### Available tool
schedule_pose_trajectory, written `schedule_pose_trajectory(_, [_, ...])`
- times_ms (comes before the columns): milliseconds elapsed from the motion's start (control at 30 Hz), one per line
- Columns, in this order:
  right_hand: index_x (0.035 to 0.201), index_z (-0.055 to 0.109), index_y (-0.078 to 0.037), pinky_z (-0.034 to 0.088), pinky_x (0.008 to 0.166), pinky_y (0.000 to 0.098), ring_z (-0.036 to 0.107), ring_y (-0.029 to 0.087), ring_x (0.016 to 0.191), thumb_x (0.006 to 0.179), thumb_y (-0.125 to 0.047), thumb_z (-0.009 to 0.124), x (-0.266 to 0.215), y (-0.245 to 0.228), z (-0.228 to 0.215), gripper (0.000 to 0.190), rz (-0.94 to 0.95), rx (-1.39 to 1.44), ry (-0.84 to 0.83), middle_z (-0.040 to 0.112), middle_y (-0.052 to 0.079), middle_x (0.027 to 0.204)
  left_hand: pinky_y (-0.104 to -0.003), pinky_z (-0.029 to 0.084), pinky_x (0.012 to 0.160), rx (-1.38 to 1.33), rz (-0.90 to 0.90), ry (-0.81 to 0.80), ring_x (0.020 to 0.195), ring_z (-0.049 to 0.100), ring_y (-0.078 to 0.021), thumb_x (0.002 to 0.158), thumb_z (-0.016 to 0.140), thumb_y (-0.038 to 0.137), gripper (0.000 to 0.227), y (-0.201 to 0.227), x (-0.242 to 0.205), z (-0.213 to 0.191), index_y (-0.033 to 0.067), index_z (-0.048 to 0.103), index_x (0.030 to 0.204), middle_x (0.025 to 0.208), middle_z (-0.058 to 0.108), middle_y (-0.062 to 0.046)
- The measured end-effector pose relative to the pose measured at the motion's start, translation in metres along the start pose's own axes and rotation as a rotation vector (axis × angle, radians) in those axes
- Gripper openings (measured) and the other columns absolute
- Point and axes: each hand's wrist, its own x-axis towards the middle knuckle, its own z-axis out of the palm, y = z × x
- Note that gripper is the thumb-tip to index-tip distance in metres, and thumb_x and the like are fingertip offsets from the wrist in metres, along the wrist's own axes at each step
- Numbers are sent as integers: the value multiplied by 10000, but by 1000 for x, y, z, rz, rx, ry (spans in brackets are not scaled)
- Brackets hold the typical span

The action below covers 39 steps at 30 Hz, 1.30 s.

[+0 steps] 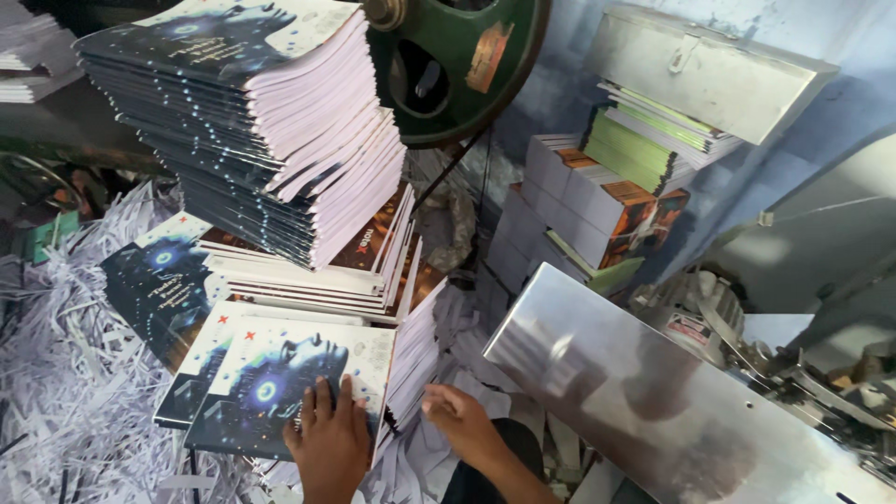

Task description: The person repeatedly picks up a book from a stack, places it into a binding machine, operates the machine to stitch the spine, and then removes the finished book to place it on a separate stack. This cycle is performed multiple times throughout the video.

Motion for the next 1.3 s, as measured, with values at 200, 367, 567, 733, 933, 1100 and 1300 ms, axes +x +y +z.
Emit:
schedule_pose_trajectory(200, [1337,610,-42,578,841,308,695,161,989,1002,-405,579,21,9,21,495,325,337,-70,696,83,1160,-666,328,1058,6,-17,-39,1395,473,-333,946,480,460,483,3,-2,0,276,588,1380,1486,528,-125])
schedule_pose_trajectory(367, [1296,588,-78,613,820,331,741,189,969,974,-450,580,22,-15,38,492,509,443,-107,703,95,1144,-651,348,1034,-2,-18,-48,1383,488,-333,944,485,454,480,4,-3,0,267,601,1370,1481,532,-124])
schedule_pose_trajectory(567, [1288,592,-60,616,728,348,665,164,888,940,-356,719,21,-24,50,474,461,406,-118,678,57,1045,-629,367,1038,-48,-34,-83,1364,505,-327,936,506,454,472,3,-3,1,260,618,1352,1465,543,-103])
schedule_pose_trajectory(733, [1338,589,-114,630,699,377,710,190,899,922,-219,696,21,-21,53,443,576,489,-113,721,49,1107,-613,394,1010,-111,-17,-140,1304,533,-347,882,582,411,494,9,-5,-5,248,660,1342,1418,574,-103])
schedule_pose_trajectory(933, [1399,605,-157,634,646,397,724,197,840,932,-112,653,8,-18,43,471,566,529,-75,740,52,1072,-559,447,983,-226,-59,-292,1223,570,-316,858,666,376,441,20,11,-38,233,704,1273,1330,621,-50])
schedule_pose_trajectory(1100, [1409,626,-98,617,591,332,720,178,792,925,-74,678,-9,-19,10,487,503,550,-51,750,86,1062,-512,494,928,-423,33,-296,1196,586,-326,831,741,317,459,18,36,-48,171,706,1264,1260,647,-84])
schedule_pose_trajectory(1300, [1433,606,-111,592,588,271,708,124,918,911,-83,686,-36,-32,-32,529,443,493,-35,738,39,1147,-504,516,972,-590,247,-94,1184,616,-386,739,792,248,547,18,75,-38,85,682,1249,1264,657,-155])
